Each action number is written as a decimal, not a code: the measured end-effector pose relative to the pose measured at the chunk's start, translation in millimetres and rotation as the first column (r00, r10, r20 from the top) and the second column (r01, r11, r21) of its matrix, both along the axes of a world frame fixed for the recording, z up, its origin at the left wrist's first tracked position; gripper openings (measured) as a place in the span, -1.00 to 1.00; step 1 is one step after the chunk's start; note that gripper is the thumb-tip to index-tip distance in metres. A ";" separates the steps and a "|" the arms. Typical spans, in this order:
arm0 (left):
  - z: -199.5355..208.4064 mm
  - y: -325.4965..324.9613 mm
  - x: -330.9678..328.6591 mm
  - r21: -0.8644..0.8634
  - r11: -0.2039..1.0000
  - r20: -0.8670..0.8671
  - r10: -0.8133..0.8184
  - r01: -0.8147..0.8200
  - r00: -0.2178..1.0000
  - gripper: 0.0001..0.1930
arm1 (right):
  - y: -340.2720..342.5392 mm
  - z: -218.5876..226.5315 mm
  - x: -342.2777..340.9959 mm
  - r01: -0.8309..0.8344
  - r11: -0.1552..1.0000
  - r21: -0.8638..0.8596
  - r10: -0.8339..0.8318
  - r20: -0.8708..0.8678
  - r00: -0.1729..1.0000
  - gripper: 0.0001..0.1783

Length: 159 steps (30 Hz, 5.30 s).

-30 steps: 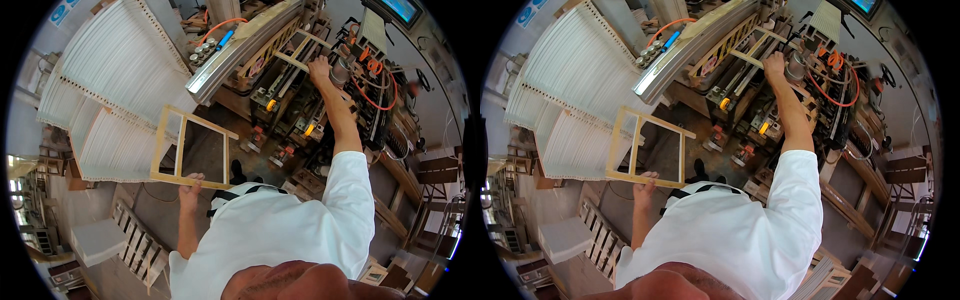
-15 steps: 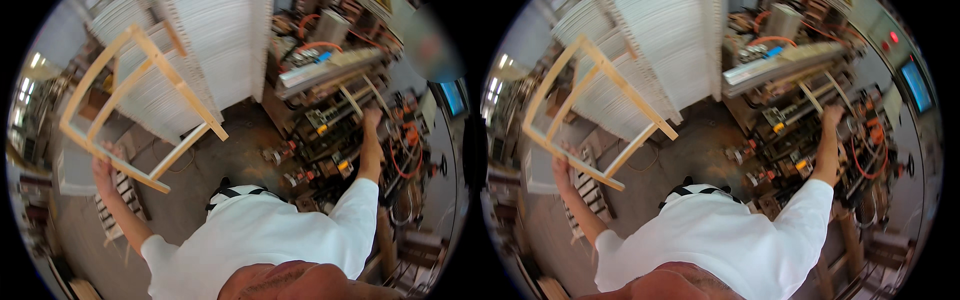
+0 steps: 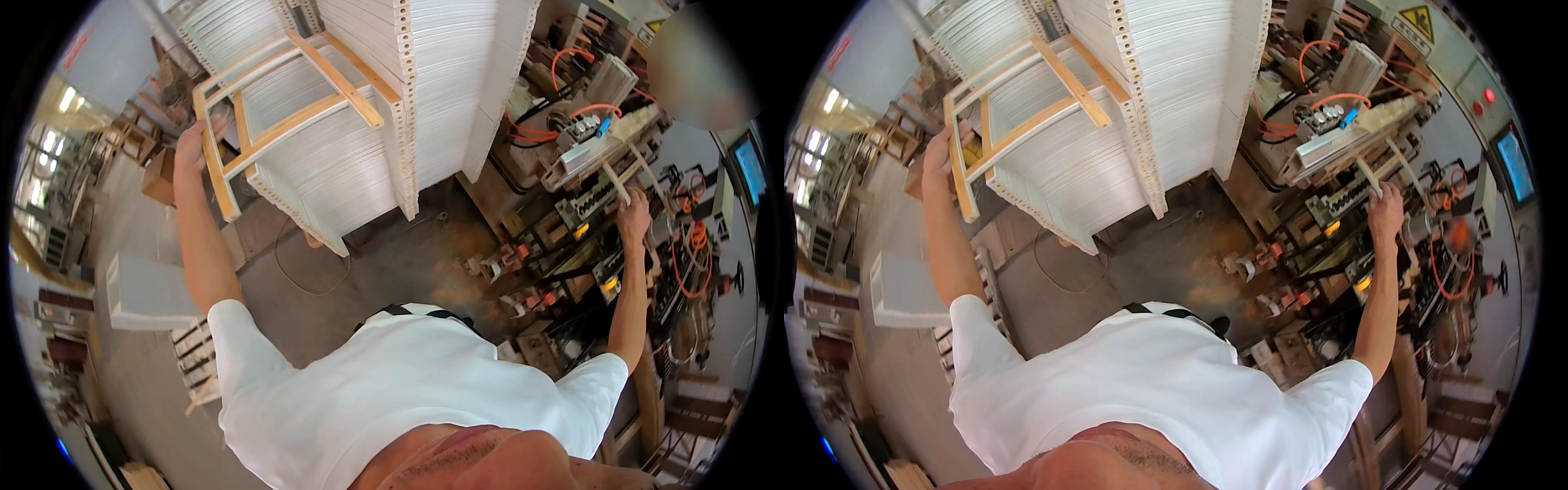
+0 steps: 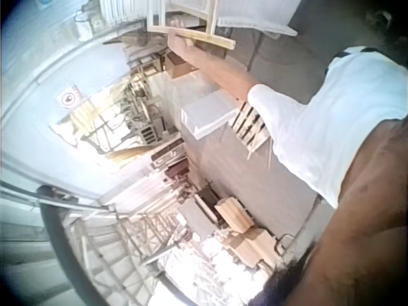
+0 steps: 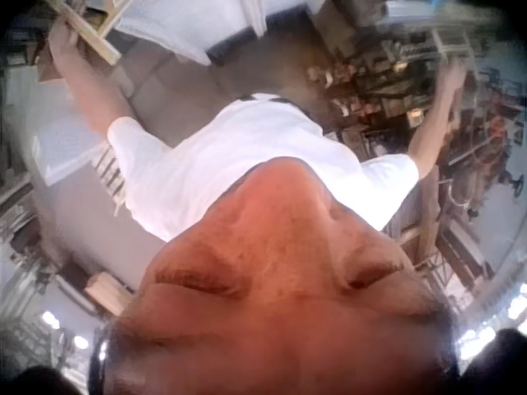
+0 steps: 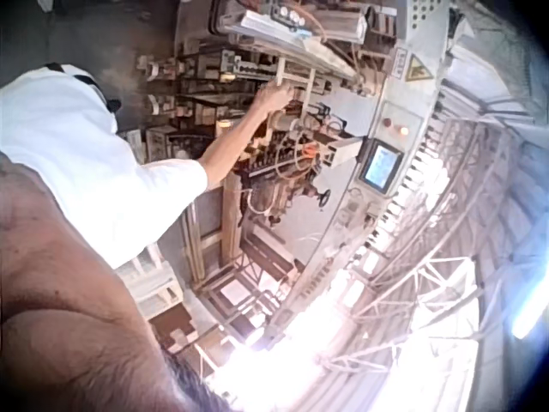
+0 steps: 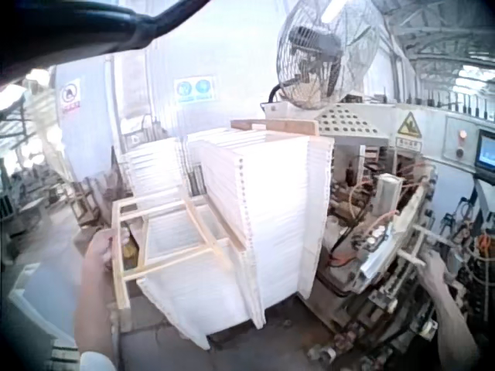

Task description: The person repeatedly picks up wooden chair frames and white plastic slats in a workshop. They place the frames onto a machine jig, align the slats, and secure them using a pneumatic tool. The person then removes the assembled units and stacks them on a nearby rack.

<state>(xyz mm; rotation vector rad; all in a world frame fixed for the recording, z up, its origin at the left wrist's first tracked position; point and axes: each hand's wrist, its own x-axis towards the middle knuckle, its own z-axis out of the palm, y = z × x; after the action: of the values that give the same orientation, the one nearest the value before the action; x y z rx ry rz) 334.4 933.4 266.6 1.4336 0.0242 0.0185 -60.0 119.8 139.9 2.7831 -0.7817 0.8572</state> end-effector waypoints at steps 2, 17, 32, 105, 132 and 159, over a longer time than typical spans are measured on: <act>-15.5 1.9 46.3 0.340 0.940 -0.113 0.051 -0.009 0.992 -0.59 | 48.0 -5.3 -7.5 -0.034 0.993 0.109 0.030 0.041 0.999 -0.67; 40.8 -138.9 -120.6 0.973 0.231 0.143 -0.576 -0.008 0.805 -0.53 | 236.9 -8.4 -155.3 0.002 0.817 0.577 -0.158 0.220 0.963 -0.79; 48.8 -191.0 -187.4 0.733 0.579 0.644 -0.420 -0.359 0.639 -0.52 | 306.6 14.1 -393.6 0.366 0.825 0.430 -0.426 0.047 0.904 -0.75; -255.6 -813.7 -363.8 -0.771 0.409 -0.387 -0.910 0.489 0.150 -0.67 | 299.6 84.3 -321.3 0.590 0.600 0.540 -0.719 0.042 0.694 -0.61; -286.8 -405.4 -355.3 -0.802 0.284 -0.421 -0.892 0.526 -0.161 -0.94 | 124.6 -52.7 -132.7 -0.130 0.959 0.253 0.122 0.047 0.991 -0.67; -408.7 -388.0 -300.6 -0.475 0.759 -0.764 -0.607 0.446 0.220 -0.88 | -93.8 -50.1 -44.3 0.049 0.950 -0.307 -0.234 -0.601 0.764 -0.87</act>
<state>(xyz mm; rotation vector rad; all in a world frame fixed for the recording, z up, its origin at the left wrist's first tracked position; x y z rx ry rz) 33.7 545.4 -142.1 1.0538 0.4171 -1.3595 -104.3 26.0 89.8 2.4556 -0.6666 -0.0368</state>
